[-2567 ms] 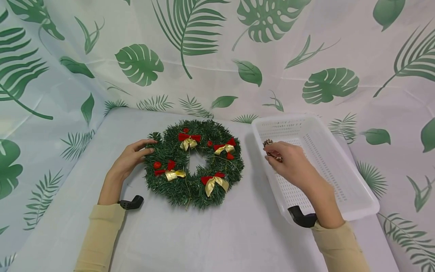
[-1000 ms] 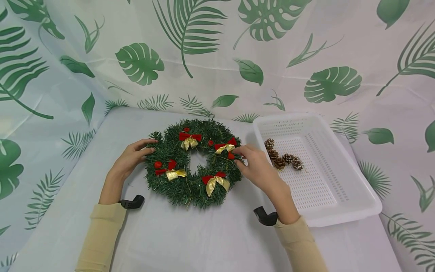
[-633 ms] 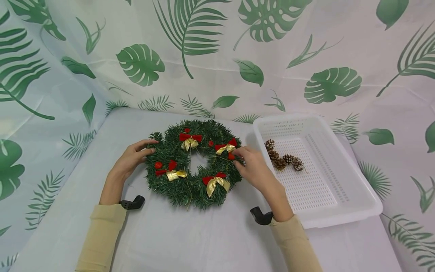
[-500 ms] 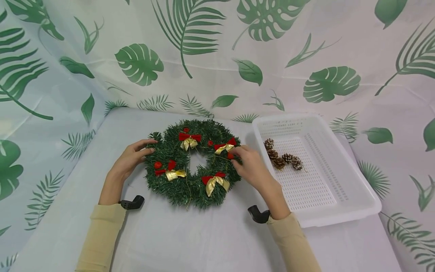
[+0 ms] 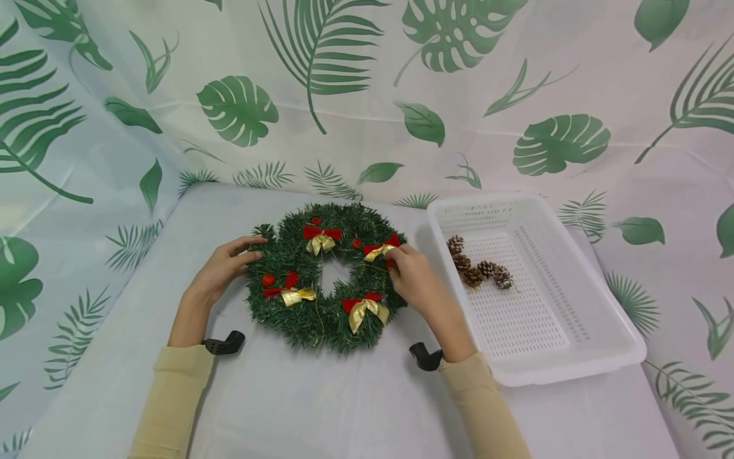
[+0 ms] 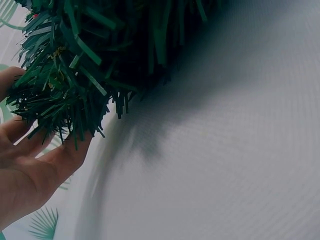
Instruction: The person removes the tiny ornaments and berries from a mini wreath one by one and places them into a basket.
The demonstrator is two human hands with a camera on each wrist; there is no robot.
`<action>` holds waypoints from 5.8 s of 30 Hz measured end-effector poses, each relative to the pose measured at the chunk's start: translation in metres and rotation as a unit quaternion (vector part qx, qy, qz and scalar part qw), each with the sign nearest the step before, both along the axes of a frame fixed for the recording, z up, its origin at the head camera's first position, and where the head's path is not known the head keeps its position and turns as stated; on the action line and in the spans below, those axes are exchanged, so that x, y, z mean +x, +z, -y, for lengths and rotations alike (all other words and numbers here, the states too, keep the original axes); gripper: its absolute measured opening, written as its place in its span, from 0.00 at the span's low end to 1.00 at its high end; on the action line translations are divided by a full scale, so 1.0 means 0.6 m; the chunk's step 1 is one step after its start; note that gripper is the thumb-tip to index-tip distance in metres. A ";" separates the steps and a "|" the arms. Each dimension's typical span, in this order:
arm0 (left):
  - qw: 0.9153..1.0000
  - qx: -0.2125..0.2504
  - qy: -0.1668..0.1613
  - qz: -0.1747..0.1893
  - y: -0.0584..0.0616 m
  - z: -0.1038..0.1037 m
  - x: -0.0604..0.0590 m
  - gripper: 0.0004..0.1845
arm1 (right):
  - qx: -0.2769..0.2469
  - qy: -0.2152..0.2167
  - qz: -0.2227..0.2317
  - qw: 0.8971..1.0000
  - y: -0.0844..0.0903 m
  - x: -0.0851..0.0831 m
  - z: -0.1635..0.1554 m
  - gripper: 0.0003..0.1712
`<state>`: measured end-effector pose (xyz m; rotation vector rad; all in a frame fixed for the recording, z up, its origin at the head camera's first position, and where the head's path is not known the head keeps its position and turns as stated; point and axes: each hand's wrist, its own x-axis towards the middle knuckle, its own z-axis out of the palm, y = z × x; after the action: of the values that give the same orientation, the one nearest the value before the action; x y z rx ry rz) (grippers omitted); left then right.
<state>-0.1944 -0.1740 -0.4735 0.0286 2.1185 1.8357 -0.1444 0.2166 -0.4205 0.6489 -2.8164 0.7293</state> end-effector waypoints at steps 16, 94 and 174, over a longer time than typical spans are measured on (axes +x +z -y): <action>1.000 0.002 -0.001 -0.004 0.001 -0.001 0.001 0.25 | 0.031 -0.011 0.011 0.999 -0.005 -0.007 0.006 0.12; 1.000 0.006 -0.003 -0.003 0.001 0.000 0.001 0.25 | -0.012 0.010 -0.131 0.991 0.085 0.050 -0.062 0.14; 1.000 0.002 -0.005 -0.011 -0.002 0.003 0.001 0.25 | 0.117 -0.025 0.236 0.964 0.031 0.001 -0.242 0.03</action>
<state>-0.1940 -0.1757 -0.4750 0.0589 2.1265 1.8416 -0.1438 0.3620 -0.4019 0.4824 -3.3831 0.6121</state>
